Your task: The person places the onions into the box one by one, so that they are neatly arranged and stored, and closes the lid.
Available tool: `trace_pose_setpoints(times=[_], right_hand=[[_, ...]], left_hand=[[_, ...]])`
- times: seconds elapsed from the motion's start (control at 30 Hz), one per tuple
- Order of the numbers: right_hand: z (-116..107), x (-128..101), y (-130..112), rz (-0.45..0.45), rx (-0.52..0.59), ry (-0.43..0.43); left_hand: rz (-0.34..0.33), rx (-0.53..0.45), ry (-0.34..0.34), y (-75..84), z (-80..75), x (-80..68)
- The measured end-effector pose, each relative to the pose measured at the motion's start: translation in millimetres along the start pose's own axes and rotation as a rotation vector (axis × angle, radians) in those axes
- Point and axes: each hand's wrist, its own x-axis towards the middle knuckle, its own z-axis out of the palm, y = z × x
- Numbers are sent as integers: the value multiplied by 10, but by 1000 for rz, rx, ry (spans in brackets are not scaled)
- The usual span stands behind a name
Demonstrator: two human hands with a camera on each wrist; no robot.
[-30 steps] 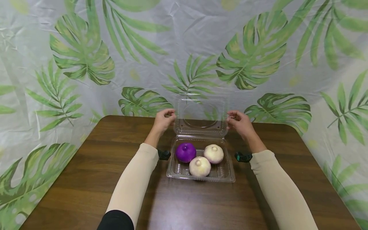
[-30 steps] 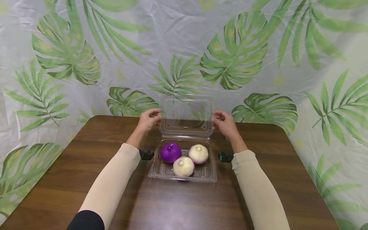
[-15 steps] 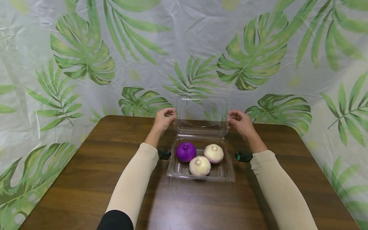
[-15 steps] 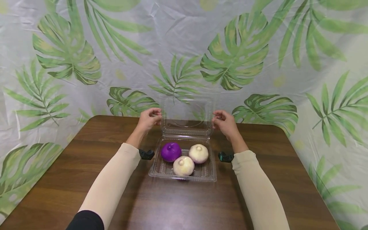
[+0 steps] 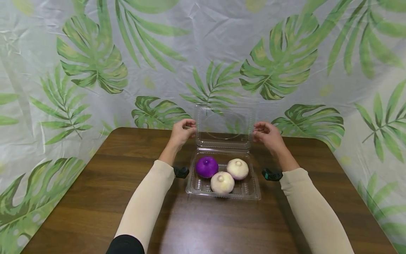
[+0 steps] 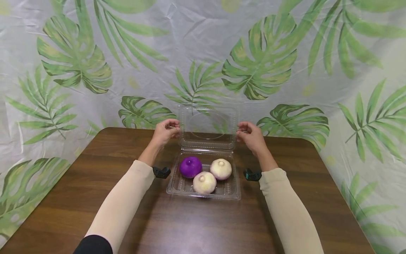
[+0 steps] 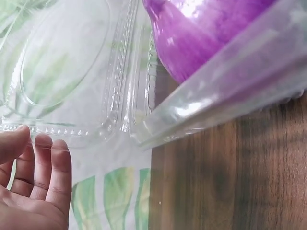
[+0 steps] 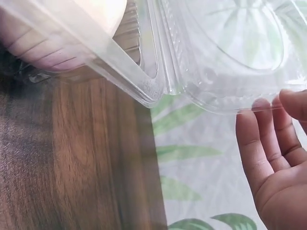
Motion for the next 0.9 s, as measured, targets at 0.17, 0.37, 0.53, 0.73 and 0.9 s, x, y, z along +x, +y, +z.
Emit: trace_pose_setpoints(times=[0.17,0.37,0.53,0.73,0.9], right_hand=[[-35,-97,-2,-46,8,0],[-59,-228,-24,-93,36,-11],[-72,-319,-108,-51,26,-49],[-89,-396,-334,73,10,-72],[-82,-418,-496,169,65,-36]], left_hand=[[22,17,-2,34,16,-48],[65,47,4,58,41,-127],[123,63,22,22,44,-186],[172,96,8,-5,25,-243],[179,125,-53,31,-19,-289]])
